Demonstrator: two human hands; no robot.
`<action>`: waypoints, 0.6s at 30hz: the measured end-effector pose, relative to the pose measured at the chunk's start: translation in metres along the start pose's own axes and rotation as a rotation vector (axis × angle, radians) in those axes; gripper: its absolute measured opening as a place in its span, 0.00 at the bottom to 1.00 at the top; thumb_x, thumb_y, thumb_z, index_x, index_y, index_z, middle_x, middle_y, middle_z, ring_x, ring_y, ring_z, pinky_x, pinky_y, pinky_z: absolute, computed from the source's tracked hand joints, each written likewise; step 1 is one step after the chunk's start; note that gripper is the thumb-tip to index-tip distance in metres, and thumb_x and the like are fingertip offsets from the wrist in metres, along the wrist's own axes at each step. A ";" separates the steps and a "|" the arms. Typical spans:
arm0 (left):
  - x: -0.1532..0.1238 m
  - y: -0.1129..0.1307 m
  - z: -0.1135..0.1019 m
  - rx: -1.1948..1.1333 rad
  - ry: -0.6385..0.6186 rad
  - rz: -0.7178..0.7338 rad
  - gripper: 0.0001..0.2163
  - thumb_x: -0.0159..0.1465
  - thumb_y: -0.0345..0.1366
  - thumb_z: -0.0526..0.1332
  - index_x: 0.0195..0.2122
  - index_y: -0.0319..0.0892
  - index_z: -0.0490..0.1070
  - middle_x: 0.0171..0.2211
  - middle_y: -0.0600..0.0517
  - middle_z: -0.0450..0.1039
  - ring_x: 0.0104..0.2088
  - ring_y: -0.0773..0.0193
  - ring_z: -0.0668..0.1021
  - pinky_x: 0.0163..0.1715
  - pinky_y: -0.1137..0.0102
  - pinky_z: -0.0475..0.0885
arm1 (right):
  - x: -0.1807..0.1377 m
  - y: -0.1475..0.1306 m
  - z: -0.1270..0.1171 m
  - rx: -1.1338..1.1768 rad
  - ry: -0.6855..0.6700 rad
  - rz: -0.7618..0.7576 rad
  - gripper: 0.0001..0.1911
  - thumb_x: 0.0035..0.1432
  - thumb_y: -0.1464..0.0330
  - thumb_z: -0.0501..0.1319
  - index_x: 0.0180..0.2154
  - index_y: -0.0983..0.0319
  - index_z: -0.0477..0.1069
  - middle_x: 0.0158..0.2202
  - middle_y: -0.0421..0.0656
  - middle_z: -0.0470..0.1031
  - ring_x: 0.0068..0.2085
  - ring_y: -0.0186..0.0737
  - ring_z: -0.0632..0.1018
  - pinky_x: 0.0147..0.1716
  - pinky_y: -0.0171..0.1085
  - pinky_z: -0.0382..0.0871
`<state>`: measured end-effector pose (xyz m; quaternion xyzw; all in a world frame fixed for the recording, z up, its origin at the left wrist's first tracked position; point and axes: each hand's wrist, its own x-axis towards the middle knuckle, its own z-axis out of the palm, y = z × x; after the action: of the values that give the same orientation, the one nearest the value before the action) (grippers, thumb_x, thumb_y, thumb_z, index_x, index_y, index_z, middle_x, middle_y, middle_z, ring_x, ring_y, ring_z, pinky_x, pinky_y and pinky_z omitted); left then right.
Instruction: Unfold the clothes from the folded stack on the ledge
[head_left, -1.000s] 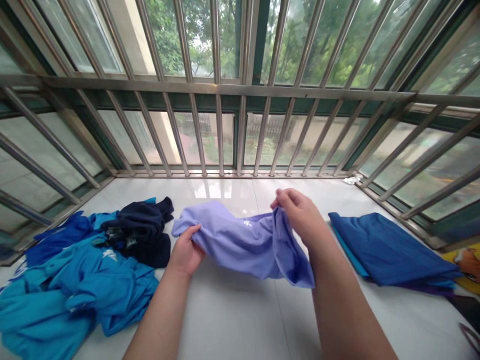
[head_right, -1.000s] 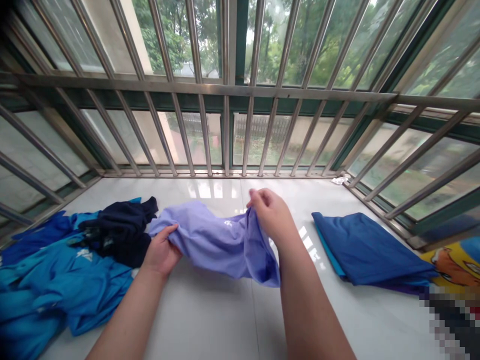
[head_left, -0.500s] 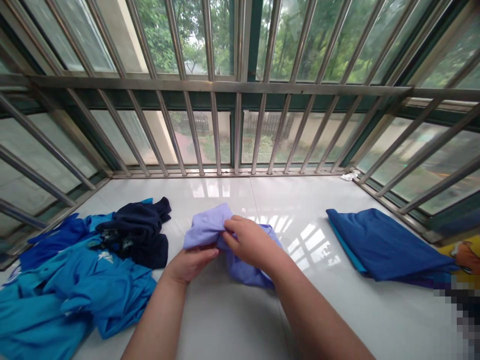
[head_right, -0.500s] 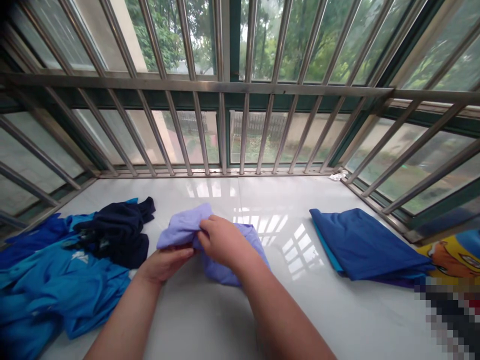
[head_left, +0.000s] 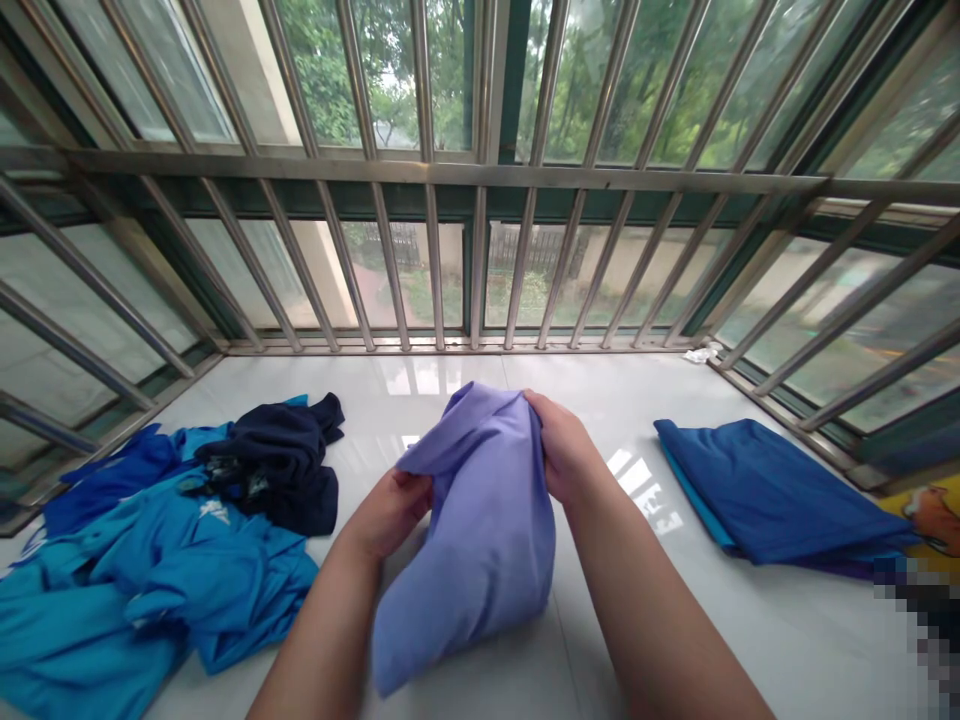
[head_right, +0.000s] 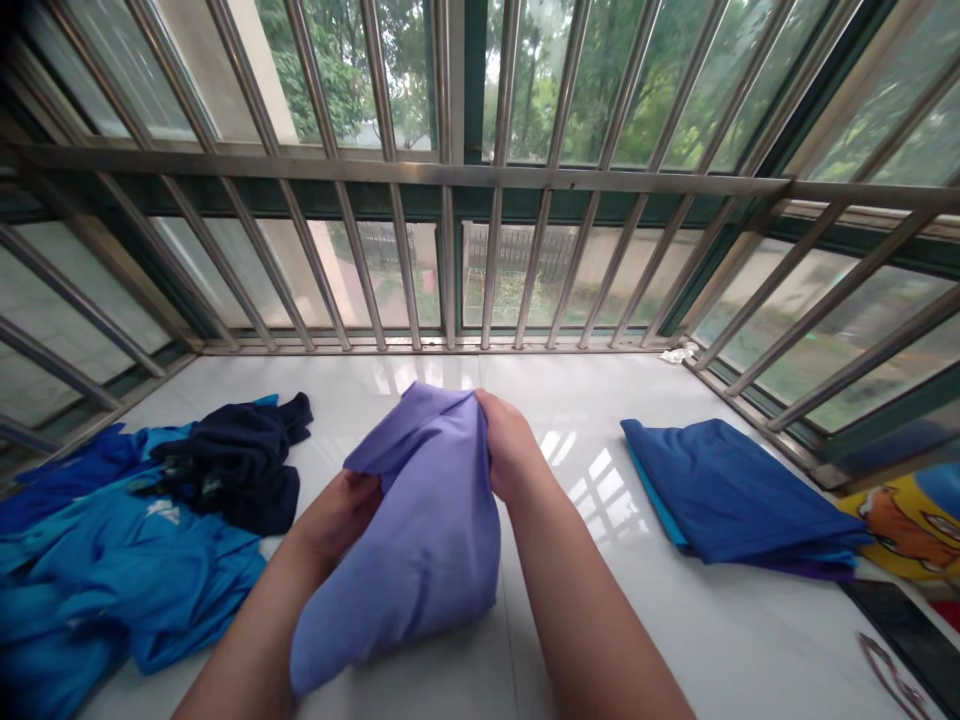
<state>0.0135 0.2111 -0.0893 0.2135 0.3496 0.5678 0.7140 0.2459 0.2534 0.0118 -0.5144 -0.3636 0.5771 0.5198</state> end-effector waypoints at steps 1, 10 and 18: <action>0.002 0.000 -0.001 -0.002 -0.009 0.011 0.16 0.52 0.29 0.80 0.42 0.41 0.83 0.39 0.45 0.86 0.47 0.44 0.87 0.51 0.55 0.84 | 0.009 0.002 -0.007 -0.105 0.055 -0.032 0.16 0.62 0.52 0.62 0.35 0.57 0.72 0.30 0.39 0.76 0.33 0.42 0.75 0.35 0.38 0.71; 0.014 0.003 0.002 -0.007 0.094 0.130 0.19 0.54 0.39 0.83 0.42 0.42 0.79 0.37 0.50 0.84 0.42 0.54 0.87 0.48 0.62 0.83 | -0.015 0.011 0.007 -1.054 -0.347 -0.324 0.19 0.65 0.48 0.67 0.40 0.57 0.75 0.36 0.43 0.81 0.37 0.44 0.79 0.34 0.37 0.63; -0.001 0.012 -0.008 0.027 -0.256 0.057 0.26 0.54 0.52 0.82 0.45 0.40 0.83 0.39 0.43 0.84 0.40 0.54 0.85 0.38 0.67 0.81 | -0.034 0.036 0.047 -1.163 -0.452 -0.328 0.14 0.71 0.58 0.61 0.43 0.60 0.80 0.42 0.49 0.84 0.43 0.49 0.82 0.39 0.39 0.67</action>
<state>-0.0004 0.2130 -0.0859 0.3035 0.2569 0.5514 0.7334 0.1900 0.2187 -0.0052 -0.5156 -0.7914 0.2930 0.1483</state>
